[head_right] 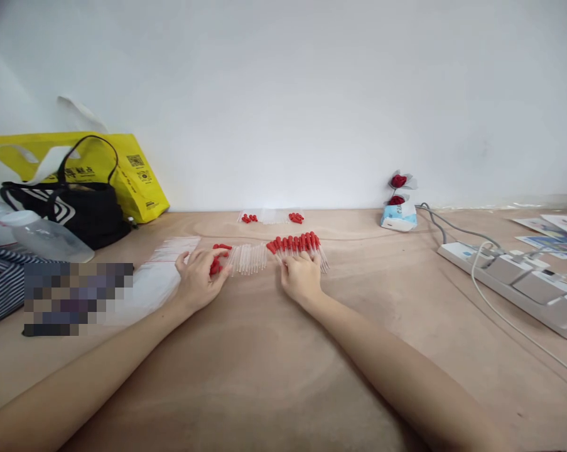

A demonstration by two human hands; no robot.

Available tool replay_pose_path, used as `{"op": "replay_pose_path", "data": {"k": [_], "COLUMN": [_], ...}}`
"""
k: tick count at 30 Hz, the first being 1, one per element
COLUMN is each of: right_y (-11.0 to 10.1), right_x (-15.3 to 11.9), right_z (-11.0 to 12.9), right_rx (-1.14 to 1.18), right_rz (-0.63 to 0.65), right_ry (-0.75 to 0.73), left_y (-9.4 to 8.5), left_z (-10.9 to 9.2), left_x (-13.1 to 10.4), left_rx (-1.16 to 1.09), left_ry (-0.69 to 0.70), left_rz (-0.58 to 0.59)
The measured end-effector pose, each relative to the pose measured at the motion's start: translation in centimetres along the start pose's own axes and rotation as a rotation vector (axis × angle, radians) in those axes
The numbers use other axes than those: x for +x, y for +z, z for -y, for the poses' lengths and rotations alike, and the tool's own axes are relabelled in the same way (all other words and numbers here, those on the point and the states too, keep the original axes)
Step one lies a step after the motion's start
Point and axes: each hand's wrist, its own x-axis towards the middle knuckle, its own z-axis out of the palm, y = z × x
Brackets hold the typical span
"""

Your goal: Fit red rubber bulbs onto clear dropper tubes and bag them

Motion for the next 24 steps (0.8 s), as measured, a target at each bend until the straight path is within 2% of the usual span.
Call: {"op": "replay_pose_path", "data": {"k": [4,8,14,20,24], "right_y": [1.5,2.4,2.6,2.7,2.7], "right_x": [2.2,3.3,4.0,4.6,4.7], "right_z": [0.4,1.5,2.4,2.8,2.9], "right_rx": [-0.044,-0.086,-0.16,-0.141,-0.135], "right_rz": [-0.042,-0.01,0.086,0.164,0.153], "right_ry": [0.128,0.161,0.222,0.314,0.306], "left_y": [0.0,-0.3,-0.6,-1.3,-1.7], "left_z": [1.3,1.8,1.9,2.6,3.3], "left_x": [0.3,0.3,0.2,0.5,0.8], "left_rx": [0.082,0.117,0.124,0.116,0.115], "left_ry": [-0.08,-0.094,-0.019,0.07,0.098], "left_rz": [0.0,0.035,0.157,0.275,0.322]}}
